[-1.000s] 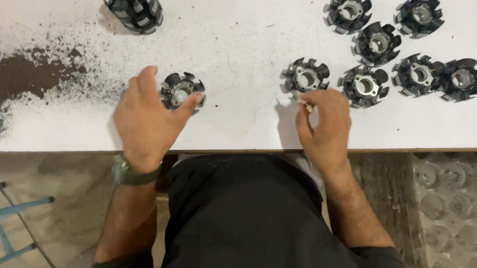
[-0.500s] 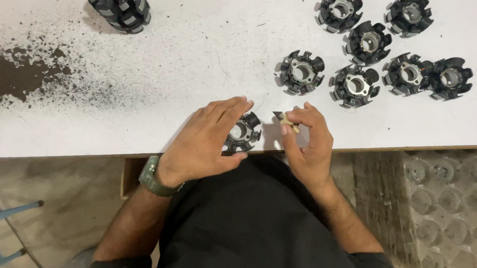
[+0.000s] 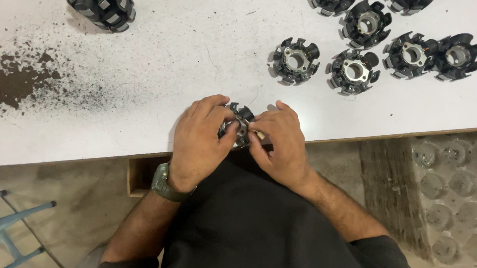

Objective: The person sits at a white workbench and assembles small black plastic wheel hub parts. They pick a plastic piece from a pile, press a small metal insert into it by hand, and place the finished hub in a growing row of completed parts on the table.

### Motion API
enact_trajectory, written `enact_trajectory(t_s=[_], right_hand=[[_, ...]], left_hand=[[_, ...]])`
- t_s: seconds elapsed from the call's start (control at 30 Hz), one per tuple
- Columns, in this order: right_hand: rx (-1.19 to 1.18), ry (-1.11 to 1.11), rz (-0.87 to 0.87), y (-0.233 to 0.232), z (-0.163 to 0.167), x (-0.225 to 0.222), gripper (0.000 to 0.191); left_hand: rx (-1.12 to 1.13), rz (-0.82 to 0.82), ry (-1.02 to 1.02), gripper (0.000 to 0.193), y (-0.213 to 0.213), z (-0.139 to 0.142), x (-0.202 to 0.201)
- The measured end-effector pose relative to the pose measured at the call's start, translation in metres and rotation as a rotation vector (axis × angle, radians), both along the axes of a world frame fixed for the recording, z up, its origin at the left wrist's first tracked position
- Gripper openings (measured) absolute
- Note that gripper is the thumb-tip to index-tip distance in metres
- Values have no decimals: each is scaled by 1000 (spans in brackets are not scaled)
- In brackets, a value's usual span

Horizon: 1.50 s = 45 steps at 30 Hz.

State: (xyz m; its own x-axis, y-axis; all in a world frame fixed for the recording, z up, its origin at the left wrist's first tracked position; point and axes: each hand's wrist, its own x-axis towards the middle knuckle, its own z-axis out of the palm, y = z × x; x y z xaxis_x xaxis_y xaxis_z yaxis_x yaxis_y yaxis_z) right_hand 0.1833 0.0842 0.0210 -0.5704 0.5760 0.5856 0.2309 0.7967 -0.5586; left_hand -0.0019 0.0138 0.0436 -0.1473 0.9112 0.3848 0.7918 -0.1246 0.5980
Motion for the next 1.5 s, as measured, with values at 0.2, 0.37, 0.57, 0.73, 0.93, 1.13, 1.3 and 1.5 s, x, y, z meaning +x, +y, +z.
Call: enact_trajectory(t_s=[0.2,0.37,0.57,0.73,0.93,1.13,1.3,1.5], right_hand=[[59,-9,-6,0,2,-5,34],[10,-47,-6,0,10,-6,30],[-54,-93,-1,4,22,-6,24],[-54,-96,8,3,20,-6,24],[2,-39,5,0,14,-4,28],[95,-94,-3,-2,16,-6,26],[61,-150,5,1,23,-5,24],[35,4,-58,2,21,-2,23]], left_hand=[[75,13,-43,16,-3,-7,1],[49,7,13,14,-1,-6,0],[25,10,-39,11,0,-7,5],[71,27,-4,11,4,-13,7],[108,59,33,12,5,-18,11],[145,55,41,13,4,-24,12],[136,61,-1,14,3,-20,12],[166,106,-24,19,-1,-1,-8]])
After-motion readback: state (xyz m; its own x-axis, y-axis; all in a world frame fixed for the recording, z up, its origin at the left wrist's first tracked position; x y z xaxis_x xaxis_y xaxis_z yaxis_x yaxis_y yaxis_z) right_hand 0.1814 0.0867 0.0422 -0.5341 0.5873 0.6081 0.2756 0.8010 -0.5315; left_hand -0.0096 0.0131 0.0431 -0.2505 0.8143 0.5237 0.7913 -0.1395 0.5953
